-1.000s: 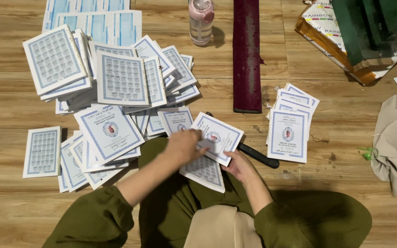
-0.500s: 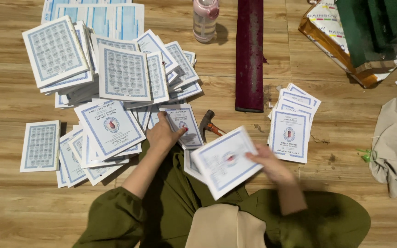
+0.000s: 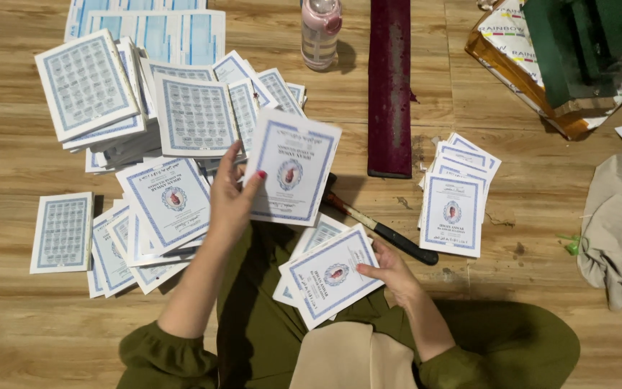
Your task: Sorting and stacking printed booklets on the floor while inspecting them
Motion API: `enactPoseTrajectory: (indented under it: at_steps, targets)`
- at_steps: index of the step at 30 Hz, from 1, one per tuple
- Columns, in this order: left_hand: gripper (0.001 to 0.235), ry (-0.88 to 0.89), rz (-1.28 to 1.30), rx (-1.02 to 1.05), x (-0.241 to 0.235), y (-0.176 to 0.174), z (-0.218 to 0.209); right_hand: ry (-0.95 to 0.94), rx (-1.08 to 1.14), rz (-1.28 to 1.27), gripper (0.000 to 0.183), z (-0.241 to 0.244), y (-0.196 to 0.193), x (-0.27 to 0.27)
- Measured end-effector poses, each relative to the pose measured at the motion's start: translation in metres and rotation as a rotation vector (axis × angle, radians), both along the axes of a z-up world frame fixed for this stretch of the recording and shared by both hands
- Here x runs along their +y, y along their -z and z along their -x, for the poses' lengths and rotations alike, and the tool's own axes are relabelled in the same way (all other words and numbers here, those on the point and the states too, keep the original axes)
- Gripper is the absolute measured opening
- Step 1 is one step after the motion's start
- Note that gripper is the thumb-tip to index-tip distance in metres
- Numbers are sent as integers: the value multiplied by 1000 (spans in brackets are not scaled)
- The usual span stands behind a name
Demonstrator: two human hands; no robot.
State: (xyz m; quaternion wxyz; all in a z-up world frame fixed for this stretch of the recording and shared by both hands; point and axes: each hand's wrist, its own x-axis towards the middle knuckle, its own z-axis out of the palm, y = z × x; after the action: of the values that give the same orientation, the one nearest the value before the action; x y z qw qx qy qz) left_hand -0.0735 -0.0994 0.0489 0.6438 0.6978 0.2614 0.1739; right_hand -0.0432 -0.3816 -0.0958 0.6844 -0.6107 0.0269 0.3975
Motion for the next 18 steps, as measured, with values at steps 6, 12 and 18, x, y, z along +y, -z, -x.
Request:
enactPoseTrajectory:
  at_steps: [6,12,18]
  targets:
    - [25,122,286,-180,-10,5,3,-15,-83,77,46,-20,4,-46]
    - [19,322,271,-237,-38,29,-19,-350,-511,837,54,-55,-36,-57]
    - [21,416,71,-213,-67,14,-28,260,-241,17,37,-40,-108,-13]
